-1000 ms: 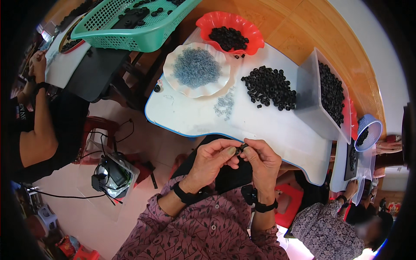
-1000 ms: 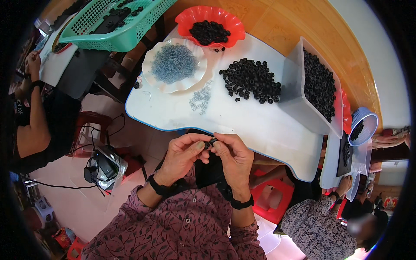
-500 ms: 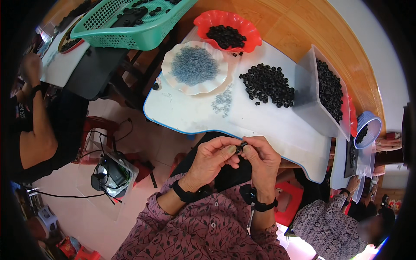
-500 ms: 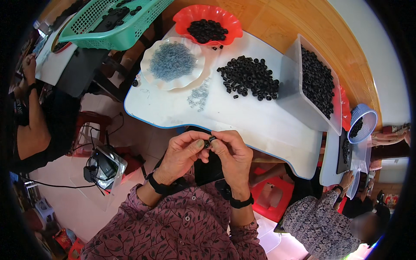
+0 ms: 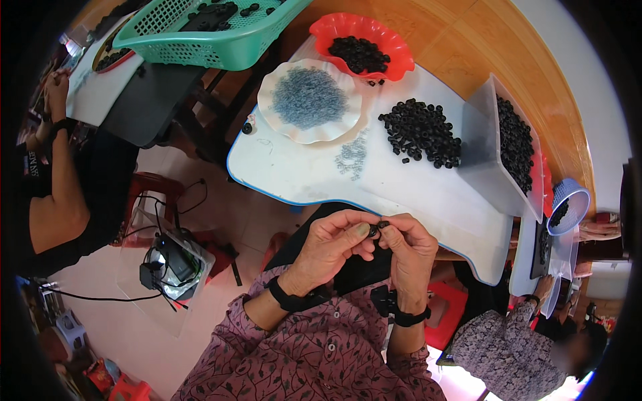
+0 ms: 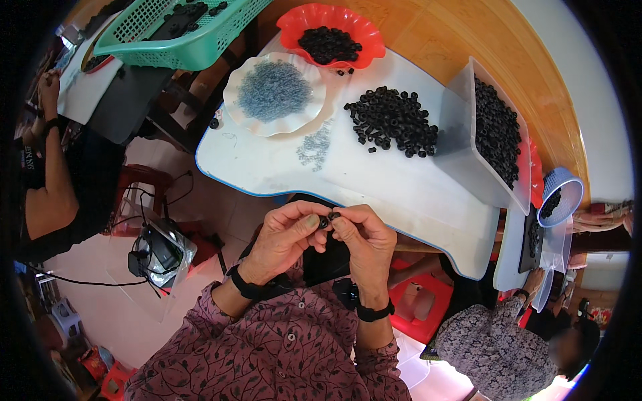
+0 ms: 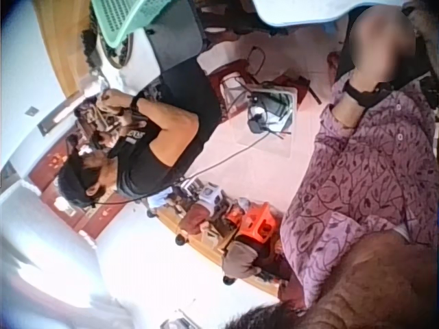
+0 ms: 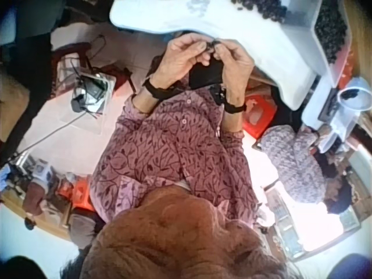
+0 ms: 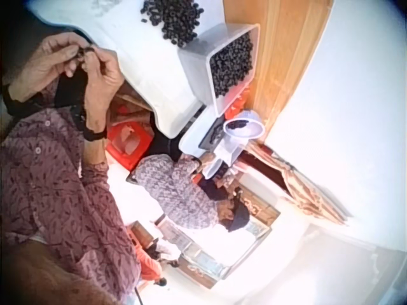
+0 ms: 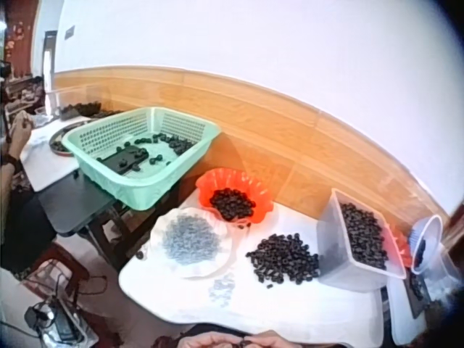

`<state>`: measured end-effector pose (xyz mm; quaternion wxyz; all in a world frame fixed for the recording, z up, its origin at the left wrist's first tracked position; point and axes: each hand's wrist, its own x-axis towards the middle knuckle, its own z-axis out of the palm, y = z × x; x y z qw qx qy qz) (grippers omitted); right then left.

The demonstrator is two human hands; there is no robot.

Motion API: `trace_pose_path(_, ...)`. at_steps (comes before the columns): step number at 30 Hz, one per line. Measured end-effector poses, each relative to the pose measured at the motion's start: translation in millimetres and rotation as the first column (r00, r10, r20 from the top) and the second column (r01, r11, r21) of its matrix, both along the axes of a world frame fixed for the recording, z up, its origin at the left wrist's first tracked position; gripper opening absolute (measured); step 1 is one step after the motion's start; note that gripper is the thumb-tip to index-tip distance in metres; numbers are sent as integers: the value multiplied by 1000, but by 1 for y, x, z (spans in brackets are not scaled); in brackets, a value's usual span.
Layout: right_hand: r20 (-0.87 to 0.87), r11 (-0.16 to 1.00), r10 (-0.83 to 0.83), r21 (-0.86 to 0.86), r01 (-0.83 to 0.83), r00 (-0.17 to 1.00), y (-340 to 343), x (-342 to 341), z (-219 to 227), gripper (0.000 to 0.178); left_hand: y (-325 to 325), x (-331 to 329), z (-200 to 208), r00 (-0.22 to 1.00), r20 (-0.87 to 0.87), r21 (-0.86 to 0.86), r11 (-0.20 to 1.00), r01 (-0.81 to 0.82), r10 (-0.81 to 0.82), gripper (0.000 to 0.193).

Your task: Manually assembling small black plastic components by inserting tiny metal pins or similar items and sorting them into containers.

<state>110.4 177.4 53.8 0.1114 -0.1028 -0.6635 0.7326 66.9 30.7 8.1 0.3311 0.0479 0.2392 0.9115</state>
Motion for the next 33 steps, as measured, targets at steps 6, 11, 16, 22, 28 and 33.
trace_pose_path(6, -11, 999, -7, 37, 7, 1000, -5, 0, 3, 10, -2, -3, 1, 999, 39, 45, 999, 8, -10, 24)
trace_pose_path(11, -49, 993, 2, 117, 4, 999, -4, 1, -2, 13, -3, -4, -1, 998, 66, 71, 997, 4, -9, 24)
trace_pose_path(16, -60, 991, 0, 134, 8, 998, -5, 2, -2, 13, -2, -4, 6, 994, 111, 54, 999, -5, -1, 25)
trace_pose_path(22, -65, 990, -7, 142, 16, 998, -8, 1, -3, 14, -3, -4, 6, 993, 116, 57, 998, -8, 1, 25)
trace_pose_path(28, -58, 986, -19, 165, 29, 998, -8, 1, -3, 14, -2, -3, 3, 996, 83, 58, 998, -18, 13, 24)
trace_pose_path(33, -69, 976, -35, 211, 49, 997, -11, 0, -1, 13, -1, -2, 3, 997, 64, 42, 998, -40, 37, 25)
